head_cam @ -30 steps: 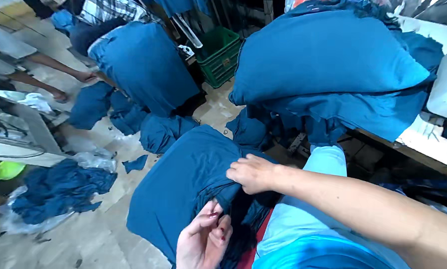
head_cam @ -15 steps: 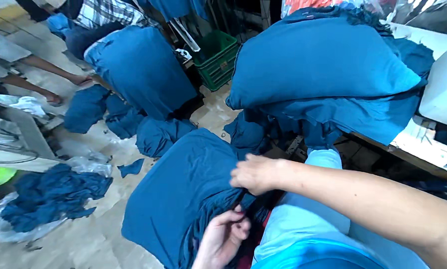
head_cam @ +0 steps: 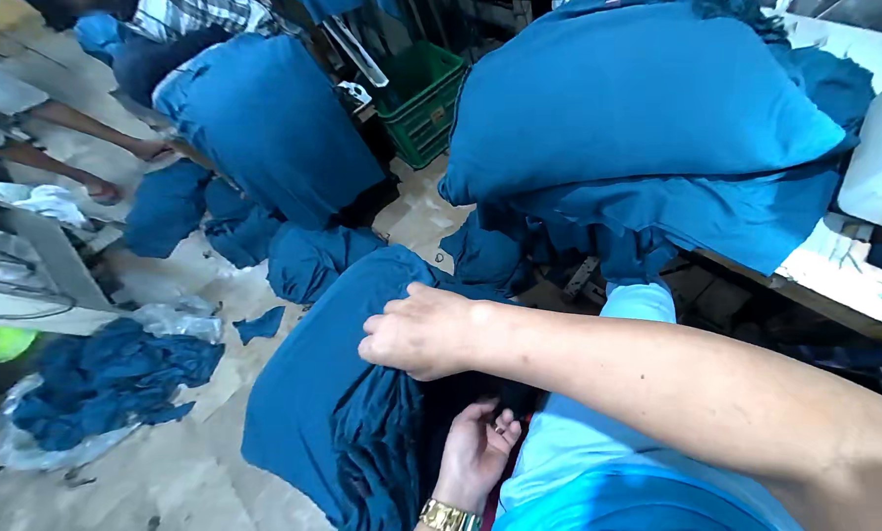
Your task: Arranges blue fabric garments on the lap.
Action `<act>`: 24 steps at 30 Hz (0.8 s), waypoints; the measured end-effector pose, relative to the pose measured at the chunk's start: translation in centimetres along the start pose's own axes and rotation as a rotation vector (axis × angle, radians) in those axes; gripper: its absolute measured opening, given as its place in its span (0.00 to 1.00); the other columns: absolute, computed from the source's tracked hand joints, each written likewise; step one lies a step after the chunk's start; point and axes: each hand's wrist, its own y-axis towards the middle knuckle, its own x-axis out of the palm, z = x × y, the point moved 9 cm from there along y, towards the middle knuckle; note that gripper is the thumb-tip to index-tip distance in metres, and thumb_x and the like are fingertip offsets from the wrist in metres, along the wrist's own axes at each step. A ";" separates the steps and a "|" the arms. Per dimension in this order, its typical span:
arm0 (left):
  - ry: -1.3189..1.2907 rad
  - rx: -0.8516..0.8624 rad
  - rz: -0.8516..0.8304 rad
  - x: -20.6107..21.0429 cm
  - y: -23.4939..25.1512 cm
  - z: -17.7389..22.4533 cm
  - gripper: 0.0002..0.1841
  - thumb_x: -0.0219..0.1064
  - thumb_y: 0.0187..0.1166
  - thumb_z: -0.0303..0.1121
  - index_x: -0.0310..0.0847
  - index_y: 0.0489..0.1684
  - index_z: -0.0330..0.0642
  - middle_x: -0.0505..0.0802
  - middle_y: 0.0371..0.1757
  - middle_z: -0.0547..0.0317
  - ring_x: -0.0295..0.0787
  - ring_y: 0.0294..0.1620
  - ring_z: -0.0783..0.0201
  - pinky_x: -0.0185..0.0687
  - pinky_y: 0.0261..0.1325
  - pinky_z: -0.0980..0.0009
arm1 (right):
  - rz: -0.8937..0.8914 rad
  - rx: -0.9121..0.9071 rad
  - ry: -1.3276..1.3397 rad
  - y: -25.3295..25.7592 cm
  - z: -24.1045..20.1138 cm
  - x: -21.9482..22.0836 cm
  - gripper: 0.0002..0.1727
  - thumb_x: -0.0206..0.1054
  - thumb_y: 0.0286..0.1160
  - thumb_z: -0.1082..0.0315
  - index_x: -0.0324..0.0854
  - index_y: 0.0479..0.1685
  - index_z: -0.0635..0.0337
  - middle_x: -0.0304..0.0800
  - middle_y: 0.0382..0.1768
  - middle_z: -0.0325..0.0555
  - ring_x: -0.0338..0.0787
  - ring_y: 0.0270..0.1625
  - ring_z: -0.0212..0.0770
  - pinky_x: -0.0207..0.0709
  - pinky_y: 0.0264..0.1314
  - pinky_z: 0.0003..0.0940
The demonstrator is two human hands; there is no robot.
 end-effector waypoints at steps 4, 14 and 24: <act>0.168 0.045 -0.223 -0.1 -2.3 3.5 0.10 0.49 0.74 0.16 0.74 0.31 0.39 0.91 0.22 0.54 0.88 0.17 0.67 0.80 0.16 0.77 | -0.033 0.038 0.034 -3.6 2.3 2.6 0.12 0.72 0.72 0.73 0.88 0.53 0.61 0.90 0.54 0.54 0.86 0.62 0.58 0.75 0.61 0.60; -0.077 0.349 -0.484 -3.1 -5.4 5.3 0.21 0.45 0.80 0.22 0.81 0.58 0.55 0.97 0.48 0.70 0.85 0.20 0.79 0.81 0.22 0.84 | 0.043 0.087 0.058 -1.9 2.7 4.5 0.14 0.74 0.70 0.72 0.86 0.54 0.65 0.90 0.52 0.56 0.88 0.57 0.58 0.78 0.59 0.57; 0.092 0.053 -0.212 0.7 -1.7 2.7 0.10 0.50 0.77 0.17 0.74 0.32 0.39 0.89 0.21 0.55 0.86 0.16 0.67 0.80 0.17 0.76 | -0.139 0.068 0.053 -3.2 2.0 3.4 0.16 0.74 0.70 0.73 0.86 0.57 0.62 0.89 0.59 0.54 0.84 0.67 0.59 0.72 0.68 0.64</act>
